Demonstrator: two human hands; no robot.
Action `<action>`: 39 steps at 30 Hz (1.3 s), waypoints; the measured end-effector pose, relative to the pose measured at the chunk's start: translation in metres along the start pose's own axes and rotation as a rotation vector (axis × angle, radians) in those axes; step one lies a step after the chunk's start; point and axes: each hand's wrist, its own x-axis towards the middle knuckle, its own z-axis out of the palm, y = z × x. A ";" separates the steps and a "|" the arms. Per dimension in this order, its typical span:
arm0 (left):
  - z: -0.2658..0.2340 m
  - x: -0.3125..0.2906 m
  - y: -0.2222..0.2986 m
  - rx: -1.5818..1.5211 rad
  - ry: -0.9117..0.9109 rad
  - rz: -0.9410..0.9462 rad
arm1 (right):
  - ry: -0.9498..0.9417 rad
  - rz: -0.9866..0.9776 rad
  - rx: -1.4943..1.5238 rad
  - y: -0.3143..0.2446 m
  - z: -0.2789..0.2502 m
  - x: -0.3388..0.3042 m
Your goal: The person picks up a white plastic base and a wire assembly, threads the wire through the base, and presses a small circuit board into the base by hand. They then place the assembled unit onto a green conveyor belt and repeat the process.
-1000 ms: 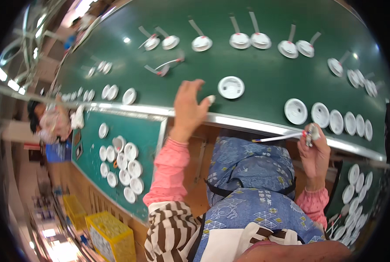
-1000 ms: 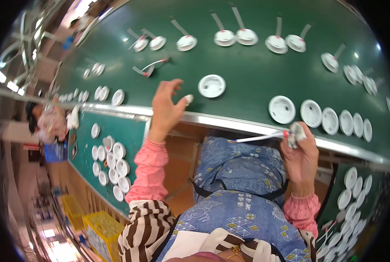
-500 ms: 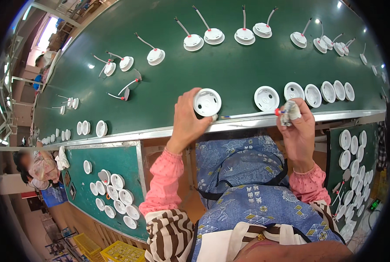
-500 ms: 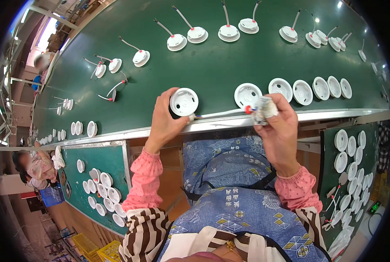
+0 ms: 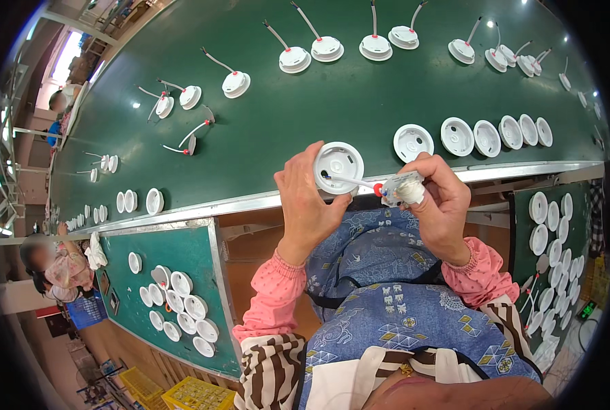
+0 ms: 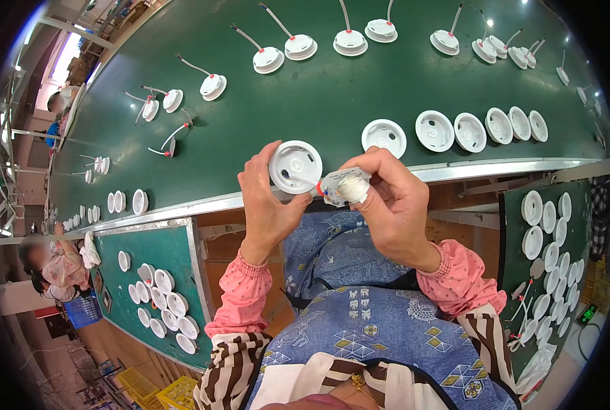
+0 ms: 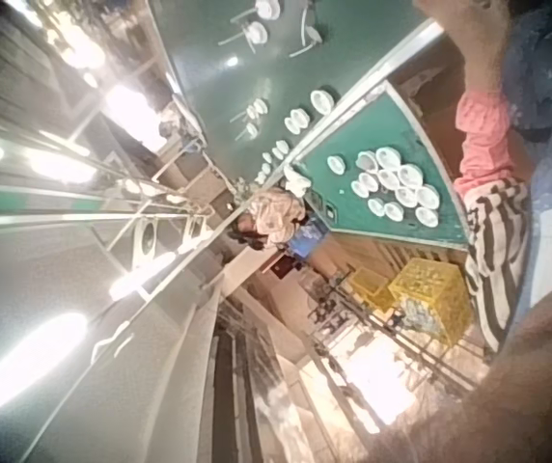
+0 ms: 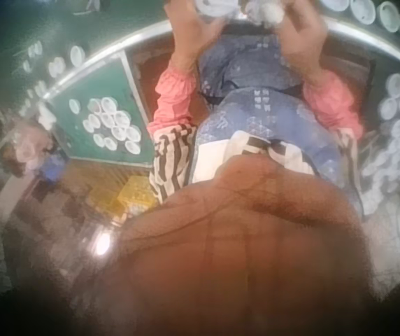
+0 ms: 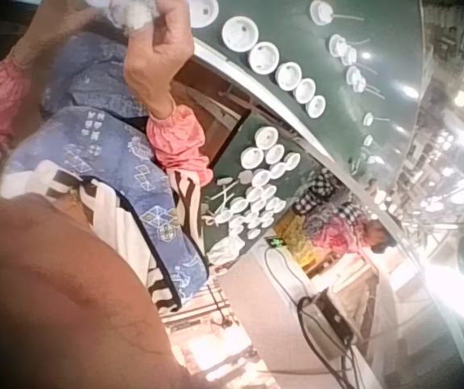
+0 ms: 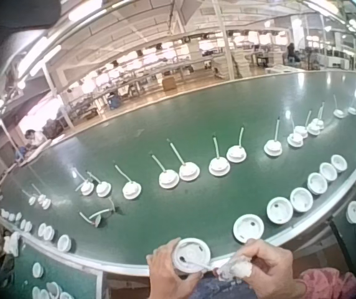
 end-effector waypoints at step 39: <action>0.026 -0.021 0.047 -0.235 0.053 0.068 | 0.024 -0.362 -0.765 0.032 0.016 -0.008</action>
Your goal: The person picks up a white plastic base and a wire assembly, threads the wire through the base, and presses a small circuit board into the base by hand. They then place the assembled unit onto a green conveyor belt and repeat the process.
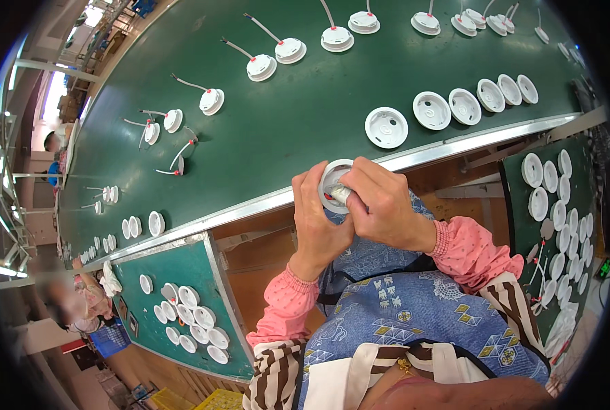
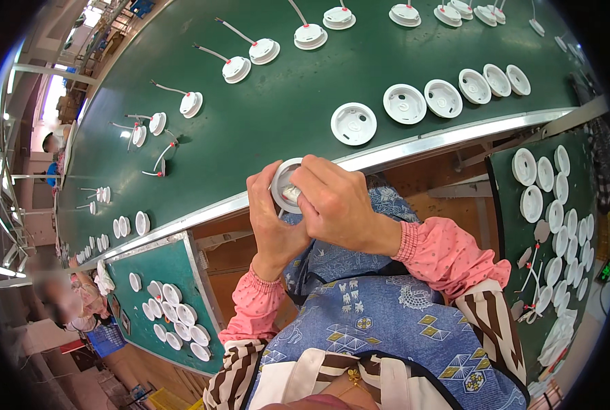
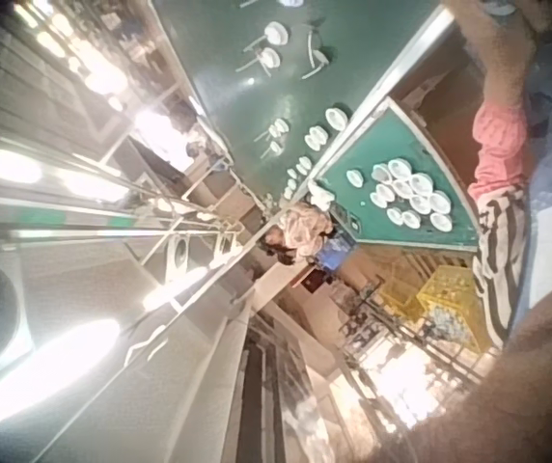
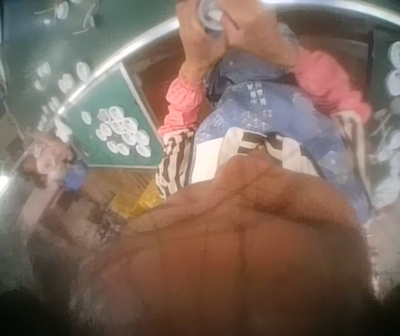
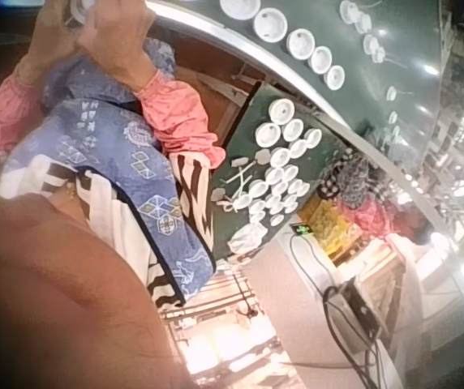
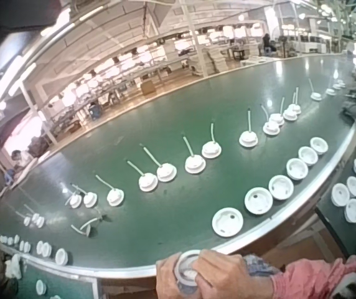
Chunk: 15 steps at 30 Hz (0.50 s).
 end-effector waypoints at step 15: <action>-0.026 -0.007 0.000 -0.837 -0.233 -0.495 | -0.061 0.115 0.149 0.005 -0.021 -0.013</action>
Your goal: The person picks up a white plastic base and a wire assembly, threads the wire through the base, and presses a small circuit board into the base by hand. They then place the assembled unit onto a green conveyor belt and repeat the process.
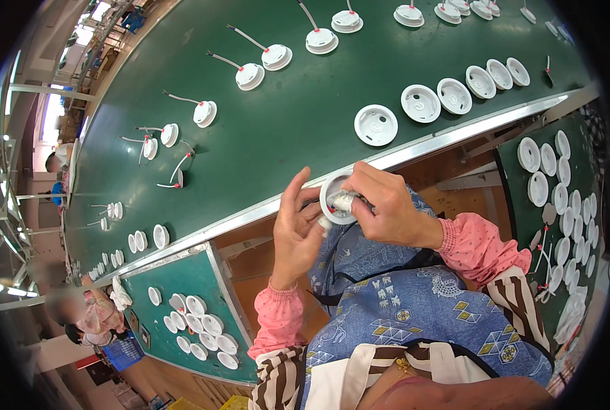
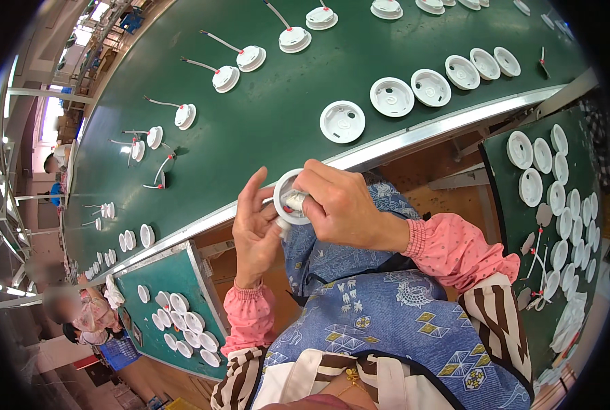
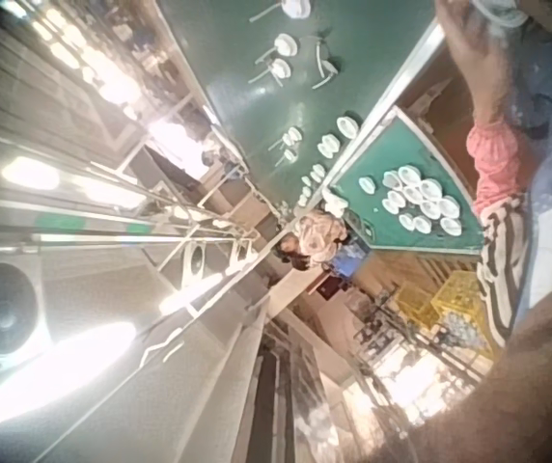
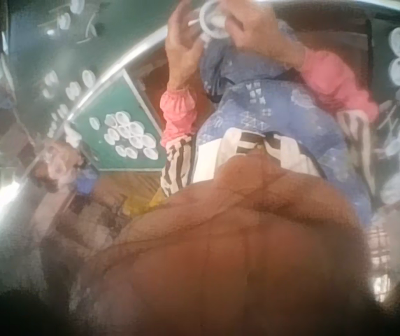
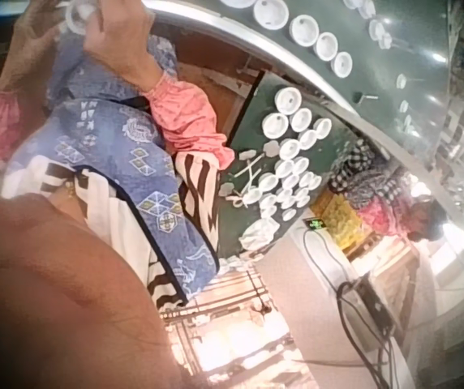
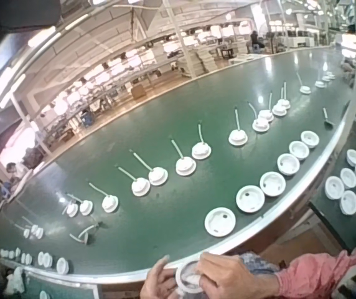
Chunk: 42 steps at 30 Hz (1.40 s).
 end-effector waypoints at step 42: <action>-0.006 -0.027 -0.001 0.372 -0.131 -0.178 | -0.445 0.004 0.130 0.002 -0.001 0.012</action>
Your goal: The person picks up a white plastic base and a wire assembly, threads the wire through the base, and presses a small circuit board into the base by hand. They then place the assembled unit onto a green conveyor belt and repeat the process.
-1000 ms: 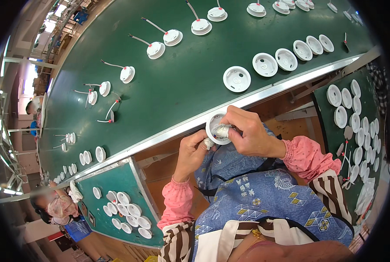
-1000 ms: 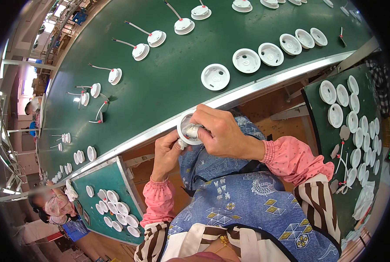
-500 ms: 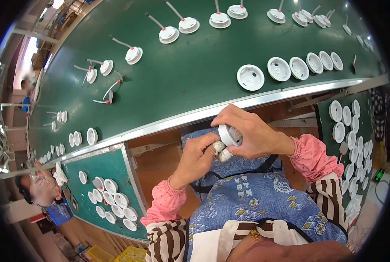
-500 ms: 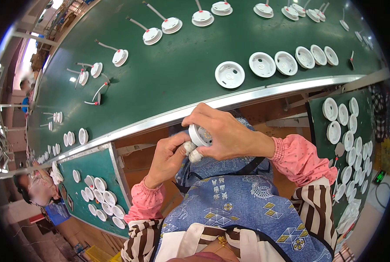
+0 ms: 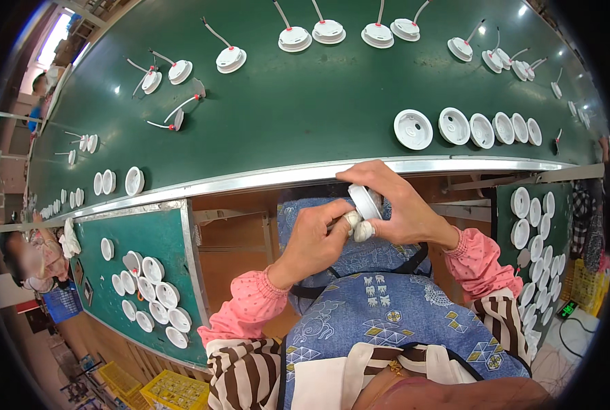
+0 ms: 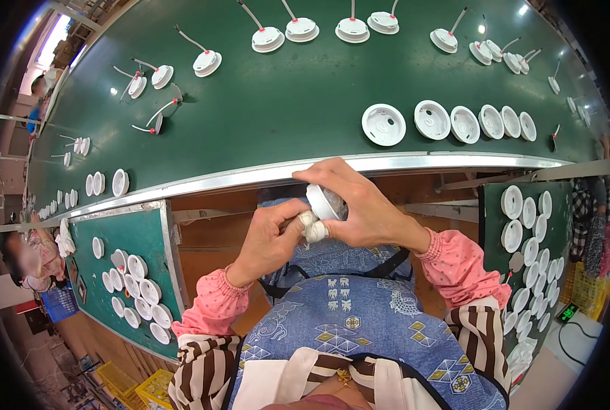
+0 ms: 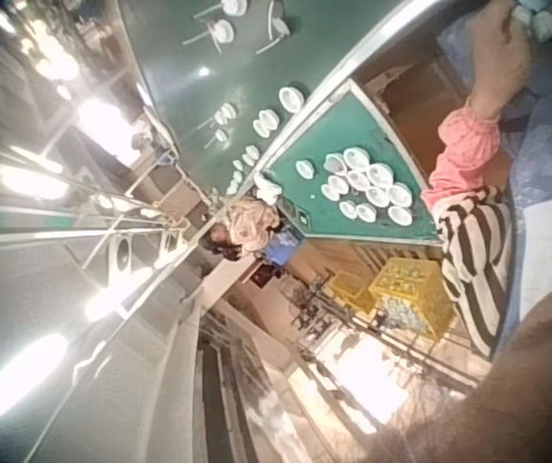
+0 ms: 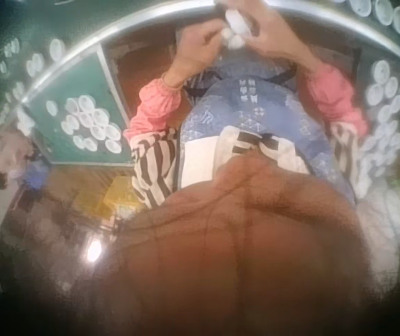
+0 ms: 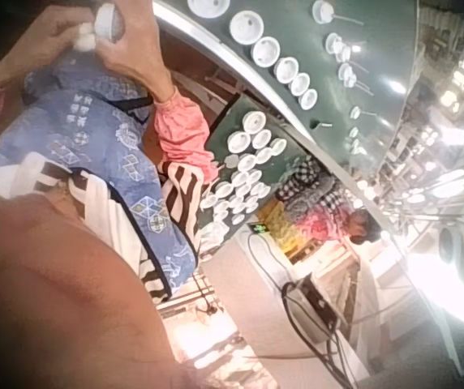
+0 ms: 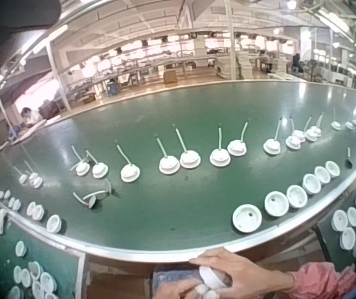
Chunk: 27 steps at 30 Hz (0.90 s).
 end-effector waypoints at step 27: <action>0.017 -0.009 0.000 -0.118 0.098 0.025 | 0.216 0.208 0.282 0.013 0.029 -0.007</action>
